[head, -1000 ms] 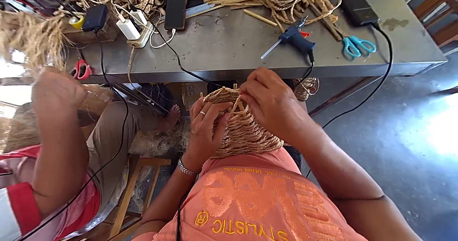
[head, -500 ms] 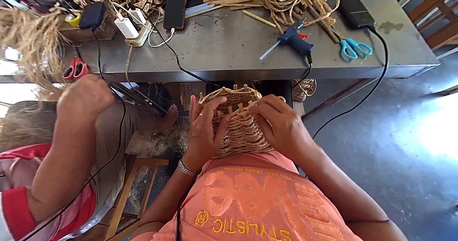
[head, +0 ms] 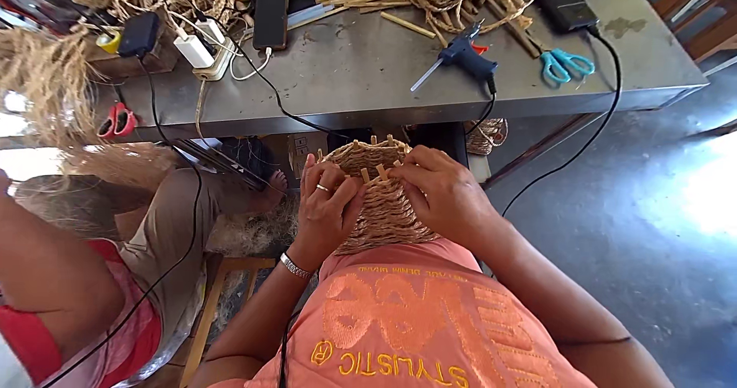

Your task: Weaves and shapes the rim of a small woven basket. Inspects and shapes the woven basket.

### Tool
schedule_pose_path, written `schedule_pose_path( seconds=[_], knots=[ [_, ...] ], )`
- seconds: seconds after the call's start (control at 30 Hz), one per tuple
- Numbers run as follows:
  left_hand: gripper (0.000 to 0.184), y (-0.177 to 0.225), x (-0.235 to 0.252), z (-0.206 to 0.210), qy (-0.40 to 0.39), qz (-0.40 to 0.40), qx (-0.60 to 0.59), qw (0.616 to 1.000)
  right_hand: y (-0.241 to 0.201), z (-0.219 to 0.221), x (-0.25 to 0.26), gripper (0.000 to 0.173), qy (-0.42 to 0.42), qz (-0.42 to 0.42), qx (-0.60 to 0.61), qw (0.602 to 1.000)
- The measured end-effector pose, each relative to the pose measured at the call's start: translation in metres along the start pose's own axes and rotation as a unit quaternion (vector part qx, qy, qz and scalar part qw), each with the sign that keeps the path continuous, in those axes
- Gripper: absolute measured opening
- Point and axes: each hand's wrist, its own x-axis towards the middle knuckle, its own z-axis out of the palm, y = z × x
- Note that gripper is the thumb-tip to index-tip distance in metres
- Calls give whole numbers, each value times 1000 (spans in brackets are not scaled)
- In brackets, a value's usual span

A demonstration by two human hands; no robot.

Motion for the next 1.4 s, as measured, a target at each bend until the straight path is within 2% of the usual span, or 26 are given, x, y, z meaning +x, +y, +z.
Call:
schedule_pose_path(
  seconds=[0.27, 0.53, 0.63, 0.77, 0.9, 1.0, 1.1, 1.2, 1.3, 1.4],
  knots=[
    [23, -1, -12, 3, -16, 18, 19, 1000, -1, 4, -9, 24, -17, -6, -11, 1000],
    [30, -9, 14, 3, -24, 1, -12, 1000, 14, 5, 0, 25, 8, 25, 24, 999],
    [26, -5, 20, 1, -14, -6, -30, 999, 16, 5, 3, 23, 4, 39, 42, 998],
    [22, -15, 35, -12, -59, 7, -9, 998, 23, 9, 5, 23, 5, 47, 57, 997],
    [23, -13, 53, -17, -20, -4, -52, 998, 22, 7, 4, 24, 0, 63, 70, 996],
    [29, 11, 62, -22, -4, -20, -113, 993, 24, 5, 0, 22, 7, 66, 91, 994],
    [42, 41, 61, -14, -74, -60, -133, 987, 23, 4, -2, 21, 16, 74, 103, 992],
    [49, 51, 52, 2, -147, -87, -69, 983, 14, 8, -7, 20, 33, 99, 83, 991],
    [46, 52, 59, 13, -165, -81, -12, 983, 16, 12, -9, 19, 52, 115, 80, 989],
    [38, 60, 73, 9, -192, -55, -3, 980, 24, 11, -13, 18, 71, 104, 114, 985]
  ],
)
